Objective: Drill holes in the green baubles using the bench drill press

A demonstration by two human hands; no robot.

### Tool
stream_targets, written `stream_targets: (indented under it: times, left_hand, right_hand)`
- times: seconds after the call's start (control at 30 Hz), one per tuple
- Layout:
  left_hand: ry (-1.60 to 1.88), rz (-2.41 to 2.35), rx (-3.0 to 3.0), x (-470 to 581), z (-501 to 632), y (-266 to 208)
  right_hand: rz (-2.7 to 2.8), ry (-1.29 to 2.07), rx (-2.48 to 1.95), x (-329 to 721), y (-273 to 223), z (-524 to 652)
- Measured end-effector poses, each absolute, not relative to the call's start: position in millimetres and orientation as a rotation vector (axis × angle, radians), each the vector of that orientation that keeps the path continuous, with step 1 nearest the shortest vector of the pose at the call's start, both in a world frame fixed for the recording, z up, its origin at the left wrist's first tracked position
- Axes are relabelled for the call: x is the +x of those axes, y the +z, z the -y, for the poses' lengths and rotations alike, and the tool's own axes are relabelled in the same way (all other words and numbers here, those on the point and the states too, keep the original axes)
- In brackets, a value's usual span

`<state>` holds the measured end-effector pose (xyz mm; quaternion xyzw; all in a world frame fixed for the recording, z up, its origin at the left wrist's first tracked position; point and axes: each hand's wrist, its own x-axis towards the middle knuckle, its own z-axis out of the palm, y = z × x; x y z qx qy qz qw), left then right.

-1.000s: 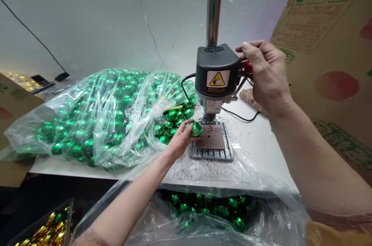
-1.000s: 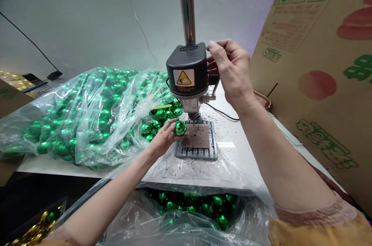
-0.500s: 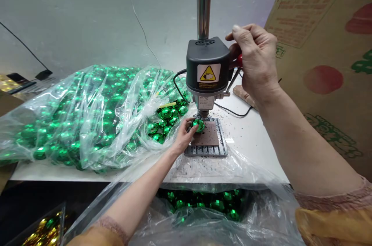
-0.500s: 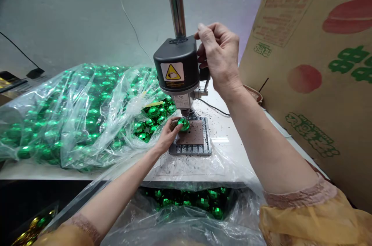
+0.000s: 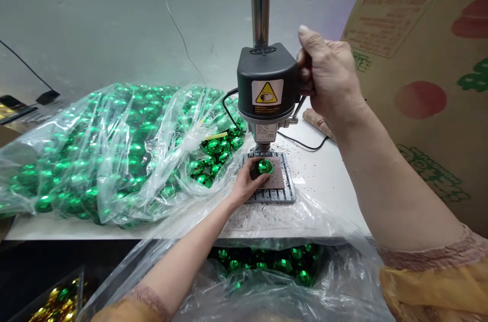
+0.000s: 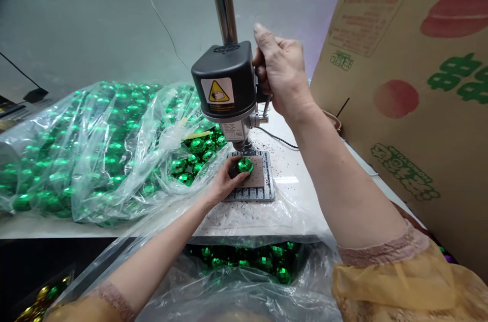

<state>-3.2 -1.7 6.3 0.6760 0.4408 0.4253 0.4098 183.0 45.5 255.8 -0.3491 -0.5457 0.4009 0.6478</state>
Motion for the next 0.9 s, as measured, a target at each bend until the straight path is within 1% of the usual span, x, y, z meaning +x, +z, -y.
stream_targets:
  times: [0.1, 0.2, 0.5, 0.9]
  left_hand:
    - [1.077, -1.105, 1.687, -2.6, 1.8, 4.9]
    - [1.087, -1.095, 1.662, -2.0, 2.5, 6.5]
    - [1.112, -1.105, 1.647, -0.2, 6.6, 13.5]
    - [1.098, -1.108, 1.687, -1.0, 5.1, 8.0]
  right_hand:
    - [1.158, 0.878, -0.821, 176.8, 258.6, -33.0]
    - [1.162, 0.789, -0.741, 171.9, 253.3, -21.9]
    - [1.178, 0.359, -0.499, 163.1, 209.0, 4.4]
    - [1.13, 0.173, -0.509, 160.6, 175.5, 15.2]
